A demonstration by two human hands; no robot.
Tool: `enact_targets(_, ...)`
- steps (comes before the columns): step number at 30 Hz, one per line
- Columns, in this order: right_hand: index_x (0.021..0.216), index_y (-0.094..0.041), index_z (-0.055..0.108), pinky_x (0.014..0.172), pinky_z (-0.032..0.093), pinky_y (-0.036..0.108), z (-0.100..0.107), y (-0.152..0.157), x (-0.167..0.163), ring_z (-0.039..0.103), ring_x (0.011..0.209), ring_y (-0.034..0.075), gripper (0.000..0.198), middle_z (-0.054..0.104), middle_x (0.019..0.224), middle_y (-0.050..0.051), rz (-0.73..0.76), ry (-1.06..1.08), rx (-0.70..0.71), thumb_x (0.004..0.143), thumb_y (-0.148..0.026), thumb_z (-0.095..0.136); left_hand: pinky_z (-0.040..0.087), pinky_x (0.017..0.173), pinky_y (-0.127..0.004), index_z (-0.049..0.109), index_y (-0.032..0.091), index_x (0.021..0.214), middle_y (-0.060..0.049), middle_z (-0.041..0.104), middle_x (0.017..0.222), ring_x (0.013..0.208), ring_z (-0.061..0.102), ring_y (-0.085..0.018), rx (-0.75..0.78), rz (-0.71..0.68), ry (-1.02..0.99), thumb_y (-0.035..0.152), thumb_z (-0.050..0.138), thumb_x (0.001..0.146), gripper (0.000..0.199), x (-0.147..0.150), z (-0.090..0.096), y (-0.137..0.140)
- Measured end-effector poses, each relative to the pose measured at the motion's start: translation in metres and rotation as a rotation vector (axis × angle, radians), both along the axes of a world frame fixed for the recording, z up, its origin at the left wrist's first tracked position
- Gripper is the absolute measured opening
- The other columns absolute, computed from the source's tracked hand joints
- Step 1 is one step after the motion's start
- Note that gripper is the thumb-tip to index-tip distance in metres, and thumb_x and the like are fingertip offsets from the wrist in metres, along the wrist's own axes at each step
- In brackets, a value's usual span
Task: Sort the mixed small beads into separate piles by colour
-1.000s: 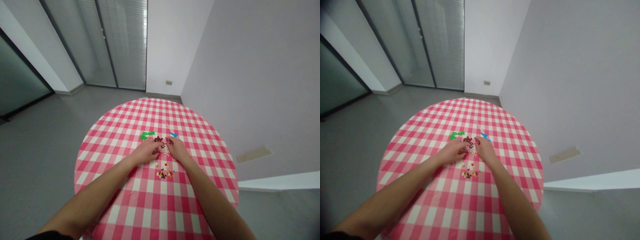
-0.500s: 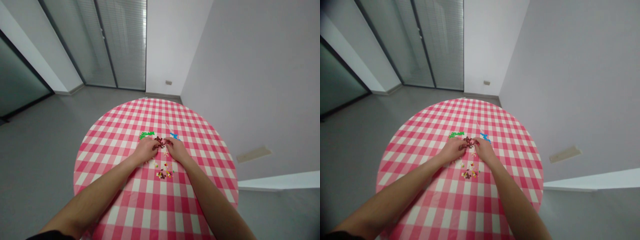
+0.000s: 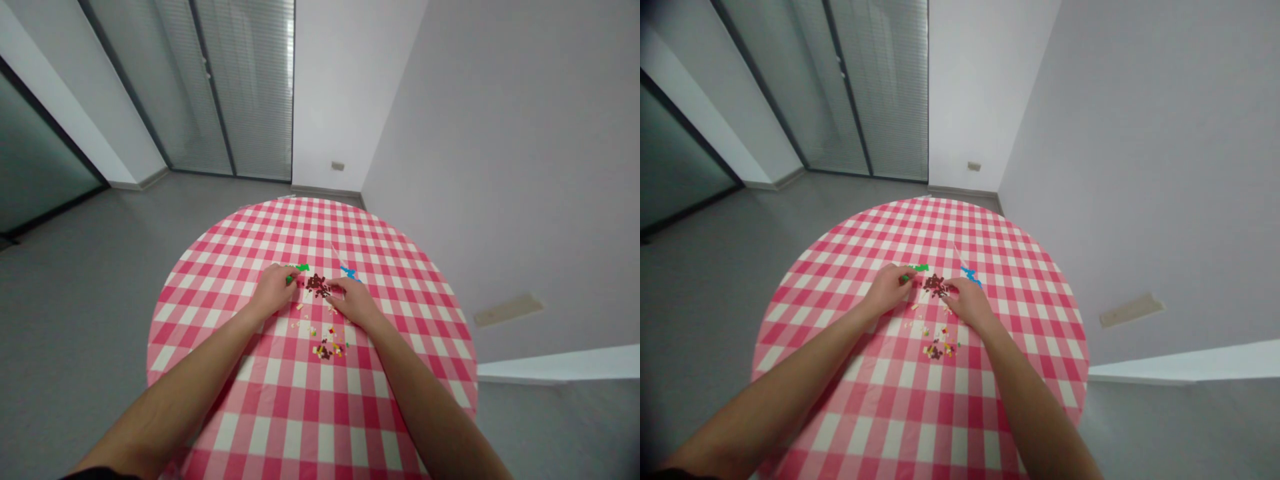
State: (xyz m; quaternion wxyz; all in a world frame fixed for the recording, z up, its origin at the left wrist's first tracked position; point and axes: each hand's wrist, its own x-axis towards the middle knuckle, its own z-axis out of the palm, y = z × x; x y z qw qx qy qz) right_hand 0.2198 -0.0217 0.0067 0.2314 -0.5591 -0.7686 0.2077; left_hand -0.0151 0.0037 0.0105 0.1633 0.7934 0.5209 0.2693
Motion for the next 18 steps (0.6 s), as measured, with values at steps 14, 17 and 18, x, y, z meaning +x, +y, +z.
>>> enact_targets(14,0.095,-0.022,0.075,0.083,0.05,0.03,-0.01,0.005,-0.006,0.068,0.089,0.019,0.013,0.076,0.097,0.004,0.026,0.024,0.069,0.087,-0.02,0.065,0.039,0.072,-0.035,0.071,0.022,0.086,-0.006,0.071,0.082,0.078,0.056,-0.022,-0.019,-0.142,0.029,0.016,0.051,0.085,0.021,0.012,0.001,-0.006)
enact_targets(17,0.096,-0.02,0.076,0.081,0.049,0.03,-0.003,0.005,-0.003,0.068,0.089,0.02,0.016,0.076,0.096,0.006,-0.003,-0.012,0.07,0.089,-0.023,0.062,0.039,0.074,-0.036,0.071,0.022,0.084,-0.006,0.071,0.083,0.08,0.056,-0.022,-0.012,-0.157,0.039,0.019,0.055,0.084,0.016,0.012,0.003,-0.008)
enact_targets(18,0.095,-0.02,0.077,0.079,0.048,0.03,0.001,0.004,-0.001,0.068,0.088,0.02,0.016,0.076,0.096,0.006,-0.015,-0.033,0.061,0.089,-0.023,0.062,0.039,0.074,-0.036,0.071,0.022,0.084,-0.006,0.071,0.083,0.081,0.056,-0.023,-0.008,-0.153,0.044,0.021,0.056,0.084,0.014,0.012,0.003,-0.009)
